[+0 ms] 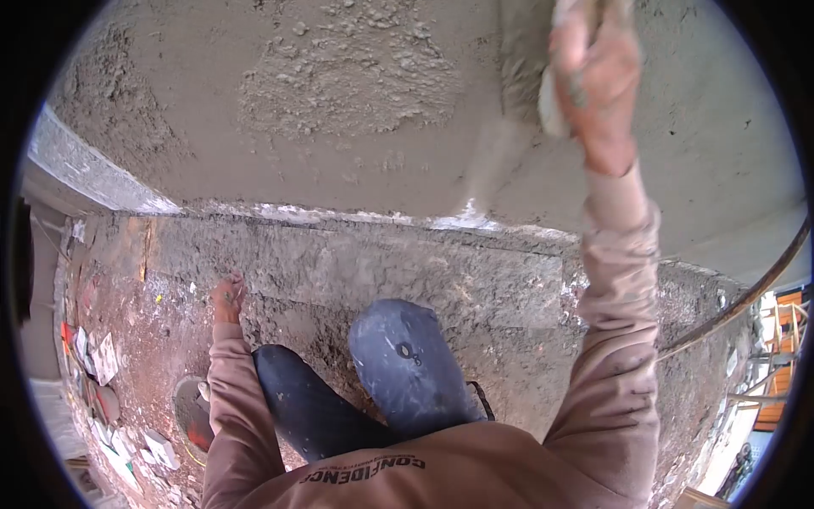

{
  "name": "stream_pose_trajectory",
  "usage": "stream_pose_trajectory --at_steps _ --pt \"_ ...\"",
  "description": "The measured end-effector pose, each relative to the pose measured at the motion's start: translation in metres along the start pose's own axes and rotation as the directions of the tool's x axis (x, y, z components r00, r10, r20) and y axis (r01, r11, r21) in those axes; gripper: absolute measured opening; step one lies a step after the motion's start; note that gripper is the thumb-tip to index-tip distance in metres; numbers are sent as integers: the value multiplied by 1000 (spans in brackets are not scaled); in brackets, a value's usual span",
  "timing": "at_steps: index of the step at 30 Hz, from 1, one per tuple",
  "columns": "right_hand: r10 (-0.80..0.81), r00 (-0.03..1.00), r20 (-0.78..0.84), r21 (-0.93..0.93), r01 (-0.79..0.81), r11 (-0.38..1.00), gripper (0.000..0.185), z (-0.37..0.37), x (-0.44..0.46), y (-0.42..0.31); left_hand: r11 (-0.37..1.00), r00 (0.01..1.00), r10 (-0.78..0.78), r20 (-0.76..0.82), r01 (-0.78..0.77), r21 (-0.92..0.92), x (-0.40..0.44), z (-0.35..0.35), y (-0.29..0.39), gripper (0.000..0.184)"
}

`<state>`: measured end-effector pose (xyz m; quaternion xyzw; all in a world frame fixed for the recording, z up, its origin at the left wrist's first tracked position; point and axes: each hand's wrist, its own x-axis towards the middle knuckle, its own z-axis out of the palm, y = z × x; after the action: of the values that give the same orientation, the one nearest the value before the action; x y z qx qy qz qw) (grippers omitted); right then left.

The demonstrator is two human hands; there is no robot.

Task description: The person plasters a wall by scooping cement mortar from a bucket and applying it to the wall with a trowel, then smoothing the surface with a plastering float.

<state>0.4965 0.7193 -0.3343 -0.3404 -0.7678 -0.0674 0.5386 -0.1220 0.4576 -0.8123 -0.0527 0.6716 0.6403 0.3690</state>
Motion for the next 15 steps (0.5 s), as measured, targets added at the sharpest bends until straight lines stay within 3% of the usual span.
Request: stream_pose_trajectory --at_steps 2,5,8,10,12,13,15 --pt "-228 971 -70 -50 225 973 67 51 -59 23 981 986 106 -131 -125 -146 -36 11 14 9" --pt "-241 968 -64 -67 237 969 70 68 -89 12 888 883 459 -95 -459 24 -38 7 15 11" --pt "-212 973 -88 -40 209 977 65 52 -72 5 863 865 501 -13 -499 79 -42 4 16 14" --pt "-40 999 -31 -125 36 991 50 18 -34 19 859 862 506 11 -503 -93 -24 -2 14 14" --pt "91 987 -132 81 -81 993 48 -11 15 -7 863 876 482 3 -474 -173 -20 -12 5 13" --pt "57 946 -318 300 44 953 61 -11 34 -29 871 886 463 -11 -457 -178 -23 -13 7 13" --pt "64 929 -364 308 55 950 62 -7 37 -34 926 931 363 -41 -365 -99 -41 -9 20 12"
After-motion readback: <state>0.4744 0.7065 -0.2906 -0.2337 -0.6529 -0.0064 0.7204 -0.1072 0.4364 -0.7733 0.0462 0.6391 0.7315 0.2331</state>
